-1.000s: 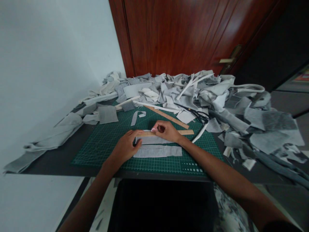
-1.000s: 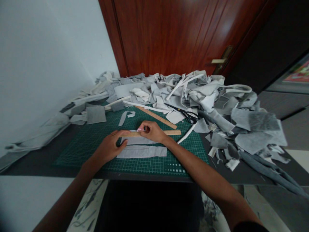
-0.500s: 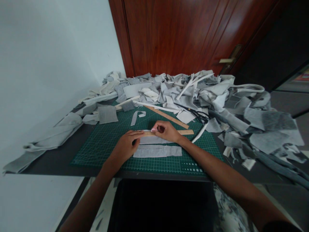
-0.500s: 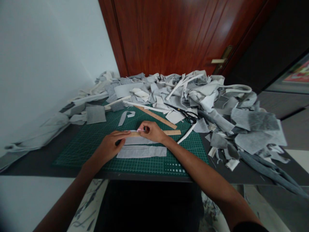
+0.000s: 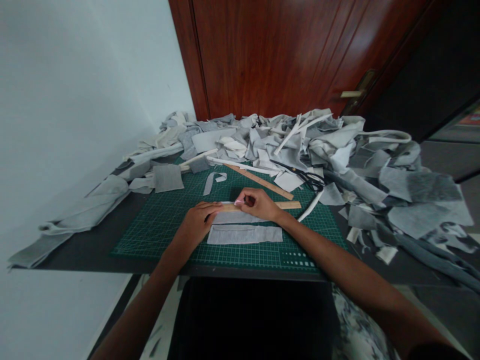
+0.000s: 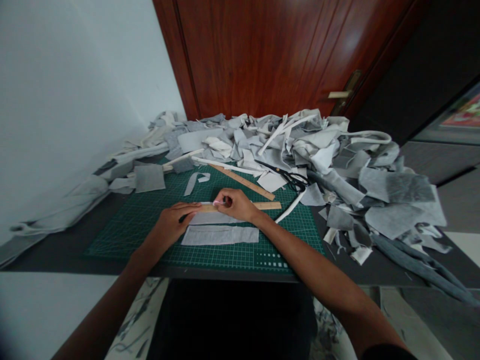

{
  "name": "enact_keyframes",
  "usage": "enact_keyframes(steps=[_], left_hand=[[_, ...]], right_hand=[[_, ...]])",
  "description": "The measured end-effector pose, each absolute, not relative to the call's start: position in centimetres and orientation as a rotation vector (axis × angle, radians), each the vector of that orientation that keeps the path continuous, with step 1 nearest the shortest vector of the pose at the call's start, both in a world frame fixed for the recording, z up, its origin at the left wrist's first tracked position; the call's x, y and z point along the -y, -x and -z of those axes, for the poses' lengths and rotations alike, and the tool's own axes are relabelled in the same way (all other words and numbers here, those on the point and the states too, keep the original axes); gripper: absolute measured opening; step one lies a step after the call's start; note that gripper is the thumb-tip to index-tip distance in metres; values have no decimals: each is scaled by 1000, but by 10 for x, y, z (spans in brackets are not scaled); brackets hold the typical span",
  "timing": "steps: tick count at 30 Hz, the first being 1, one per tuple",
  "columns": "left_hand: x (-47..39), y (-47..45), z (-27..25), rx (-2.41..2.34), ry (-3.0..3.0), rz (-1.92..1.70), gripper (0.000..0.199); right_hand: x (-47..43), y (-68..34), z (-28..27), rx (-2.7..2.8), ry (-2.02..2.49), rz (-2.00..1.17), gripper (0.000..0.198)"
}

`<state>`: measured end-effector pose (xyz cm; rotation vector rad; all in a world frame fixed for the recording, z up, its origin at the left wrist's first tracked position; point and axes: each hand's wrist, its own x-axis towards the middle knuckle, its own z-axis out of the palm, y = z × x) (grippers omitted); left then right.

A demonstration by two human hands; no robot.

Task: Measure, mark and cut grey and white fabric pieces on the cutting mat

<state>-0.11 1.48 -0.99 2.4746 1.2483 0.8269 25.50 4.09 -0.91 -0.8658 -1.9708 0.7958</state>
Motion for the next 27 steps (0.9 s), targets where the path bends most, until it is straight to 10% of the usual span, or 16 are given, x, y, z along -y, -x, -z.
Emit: enact_keyframes(steps=[27], left_hand=[[-23, 5, 8, -1253, -2458, -762, 35]], right_hand=[[-40, -252, 9, 2018, 884, -802, 21]])
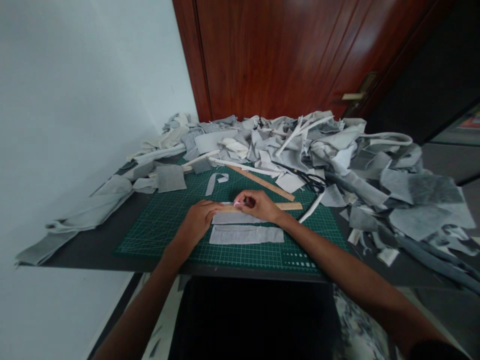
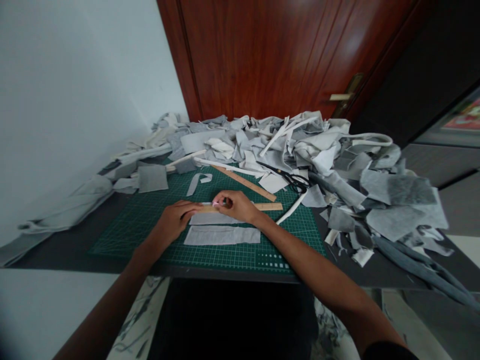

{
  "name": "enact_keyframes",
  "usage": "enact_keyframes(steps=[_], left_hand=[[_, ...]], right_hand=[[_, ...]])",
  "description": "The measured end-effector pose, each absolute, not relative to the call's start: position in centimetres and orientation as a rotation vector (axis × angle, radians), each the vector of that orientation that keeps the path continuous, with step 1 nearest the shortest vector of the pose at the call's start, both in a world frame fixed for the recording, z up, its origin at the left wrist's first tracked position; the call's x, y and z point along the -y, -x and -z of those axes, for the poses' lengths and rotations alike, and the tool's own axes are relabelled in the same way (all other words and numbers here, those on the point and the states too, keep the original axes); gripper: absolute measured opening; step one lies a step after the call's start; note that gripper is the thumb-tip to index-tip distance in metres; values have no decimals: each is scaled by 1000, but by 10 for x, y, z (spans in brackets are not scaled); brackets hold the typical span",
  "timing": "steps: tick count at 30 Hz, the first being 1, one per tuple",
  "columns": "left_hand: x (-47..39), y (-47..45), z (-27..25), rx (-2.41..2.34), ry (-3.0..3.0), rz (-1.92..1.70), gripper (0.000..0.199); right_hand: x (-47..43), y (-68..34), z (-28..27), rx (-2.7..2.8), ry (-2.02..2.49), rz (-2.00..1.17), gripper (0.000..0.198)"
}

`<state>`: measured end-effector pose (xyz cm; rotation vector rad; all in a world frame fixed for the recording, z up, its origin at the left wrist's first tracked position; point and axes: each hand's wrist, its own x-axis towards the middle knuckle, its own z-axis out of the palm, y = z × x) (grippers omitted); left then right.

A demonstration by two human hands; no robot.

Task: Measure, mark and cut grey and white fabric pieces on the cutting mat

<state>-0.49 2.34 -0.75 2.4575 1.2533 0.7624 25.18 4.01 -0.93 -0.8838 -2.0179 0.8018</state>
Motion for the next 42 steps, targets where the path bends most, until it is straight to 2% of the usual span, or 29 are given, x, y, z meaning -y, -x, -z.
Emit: enact_keyframes(steps=[13, 19, 23, 26, 34, 42], left_hand=[[-25, 8, 0, -1152, -2428, -807, 24], [-25, 10, 6, -1187, -2341, -859, 37], [-26, 11, 4, -1194, -2393, -835, 32], [-27, 10, 3, -1155, -2458, -800, 27], [-29, 10, 7, -1086, -2501, -817, 35], [-30, 13, 11, -1116, -2516, -807, 33]], right_hand=[[-41, -221, 12, 2141, 873, -740, 8], [-42, -214, 11, 2169, 841, -731, 6], [-40, -209, 8, 2185, 924, -706, 2], [-38, -207, 4, 2222, 959, -657, 3], [-32, -221, -6, 2292, 985, -575, 7], [-25, -259, -6, 2278, 1010, -572, 8]])
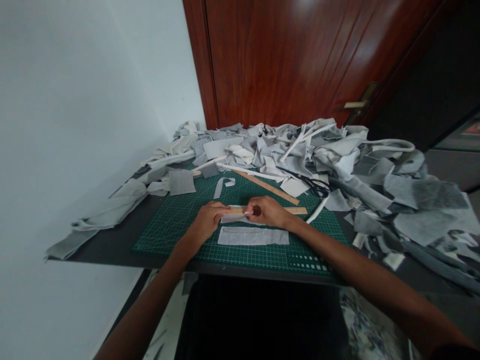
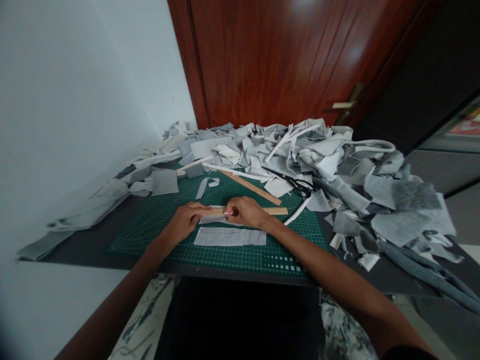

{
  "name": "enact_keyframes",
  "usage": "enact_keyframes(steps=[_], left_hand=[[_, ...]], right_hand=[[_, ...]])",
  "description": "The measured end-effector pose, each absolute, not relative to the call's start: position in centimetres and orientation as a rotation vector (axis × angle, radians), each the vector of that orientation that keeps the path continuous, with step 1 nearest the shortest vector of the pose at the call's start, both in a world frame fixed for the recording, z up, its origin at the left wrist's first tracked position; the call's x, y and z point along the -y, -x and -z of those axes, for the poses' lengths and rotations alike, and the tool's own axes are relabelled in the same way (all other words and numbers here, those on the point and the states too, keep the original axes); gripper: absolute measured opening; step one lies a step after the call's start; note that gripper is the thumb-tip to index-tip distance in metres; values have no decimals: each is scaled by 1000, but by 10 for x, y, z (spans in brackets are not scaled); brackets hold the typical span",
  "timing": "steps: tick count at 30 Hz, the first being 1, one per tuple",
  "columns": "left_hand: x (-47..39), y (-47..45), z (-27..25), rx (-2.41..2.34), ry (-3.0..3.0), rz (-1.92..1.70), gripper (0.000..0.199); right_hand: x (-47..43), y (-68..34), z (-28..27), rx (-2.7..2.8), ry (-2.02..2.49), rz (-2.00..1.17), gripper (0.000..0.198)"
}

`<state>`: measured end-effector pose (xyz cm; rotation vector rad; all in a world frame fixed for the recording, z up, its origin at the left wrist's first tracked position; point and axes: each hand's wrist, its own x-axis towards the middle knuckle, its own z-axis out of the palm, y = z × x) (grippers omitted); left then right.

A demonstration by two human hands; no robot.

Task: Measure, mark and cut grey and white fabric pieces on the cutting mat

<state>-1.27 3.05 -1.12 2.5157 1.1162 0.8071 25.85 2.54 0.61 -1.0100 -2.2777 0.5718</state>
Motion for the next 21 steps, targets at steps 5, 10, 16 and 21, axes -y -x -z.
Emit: enact_keyframes(steps=[5, 10, 16, 21], left_hand=[[-28, 11, 10, -1135, -2503, -812, 32], [-18, 13, 0, -1142, -2455, -750, 32], [-11, 22, -8, -1166, -2257, -692, 75], [-11, 25, -10, -1189, -2221, -642, 87]], right_hand=[[-29, -261, -2, 2234, 978, -659, 6], [-40, -242, 3, 2156, 884, -731, 3], [-45, -214, 1, 2229, 857, -689, 3], [-46, -198, 1, 2269, 886, -656, 1]])
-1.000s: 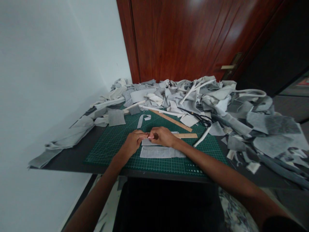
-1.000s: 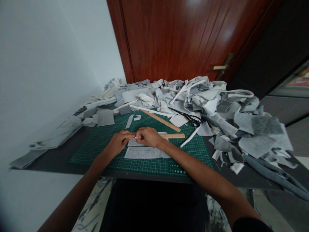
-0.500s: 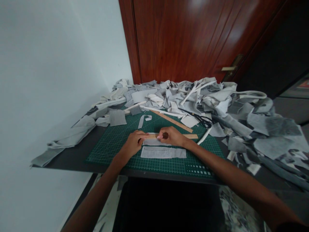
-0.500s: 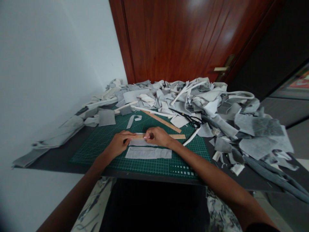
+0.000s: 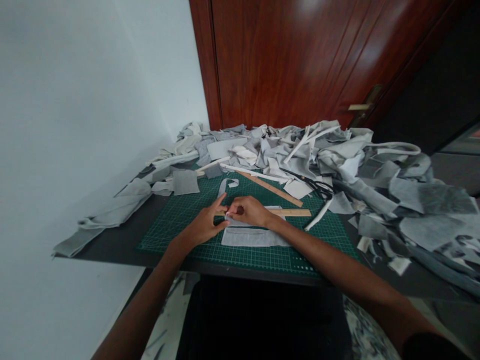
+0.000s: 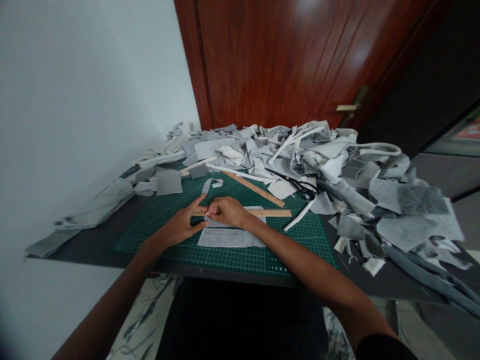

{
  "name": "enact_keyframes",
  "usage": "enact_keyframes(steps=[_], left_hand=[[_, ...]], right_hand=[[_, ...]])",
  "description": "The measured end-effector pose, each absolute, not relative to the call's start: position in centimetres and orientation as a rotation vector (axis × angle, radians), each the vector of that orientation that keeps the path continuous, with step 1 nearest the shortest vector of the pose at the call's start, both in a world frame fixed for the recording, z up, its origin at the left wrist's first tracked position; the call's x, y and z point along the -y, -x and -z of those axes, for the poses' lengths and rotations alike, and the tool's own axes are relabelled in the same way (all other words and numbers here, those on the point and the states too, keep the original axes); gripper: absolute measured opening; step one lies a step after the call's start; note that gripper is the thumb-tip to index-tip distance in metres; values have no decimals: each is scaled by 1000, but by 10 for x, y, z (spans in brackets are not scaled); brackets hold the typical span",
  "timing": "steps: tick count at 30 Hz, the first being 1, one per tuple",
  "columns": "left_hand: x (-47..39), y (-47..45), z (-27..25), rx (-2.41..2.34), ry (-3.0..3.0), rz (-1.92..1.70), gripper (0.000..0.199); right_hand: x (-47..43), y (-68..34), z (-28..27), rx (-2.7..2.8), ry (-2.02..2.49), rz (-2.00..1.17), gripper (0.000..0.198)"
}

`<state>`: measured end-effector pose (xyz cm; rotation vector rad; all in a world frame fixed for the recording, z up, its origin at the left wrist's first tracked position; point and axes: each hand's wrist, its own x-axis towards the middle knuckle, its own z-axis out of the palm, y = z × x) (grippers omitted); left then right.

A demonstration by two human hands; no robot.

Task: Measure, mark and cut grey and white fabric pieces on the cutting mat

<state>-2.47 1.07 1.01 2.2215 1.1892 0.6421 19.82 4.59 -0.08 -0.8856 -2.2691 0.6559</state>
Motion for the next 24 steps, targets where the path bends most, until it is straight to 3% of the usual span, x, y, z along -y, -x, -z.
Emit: enact_keyframes(steps=[13, 19, 24], left_hand=[[-16, 26, -7, -1190, -2320, -606, 75], [-17, 27, -7, -1144, -2333, -629, 67], [-15, 22, -2, -1132, -2384, -746, 50]], right_hand=[[-39, -212, -5, 2334, 973, -581, 5], [-36, -243, -8, 2250, 946, -723, 4], [-47, -291, -20, 2029, 962, -747, 24]])
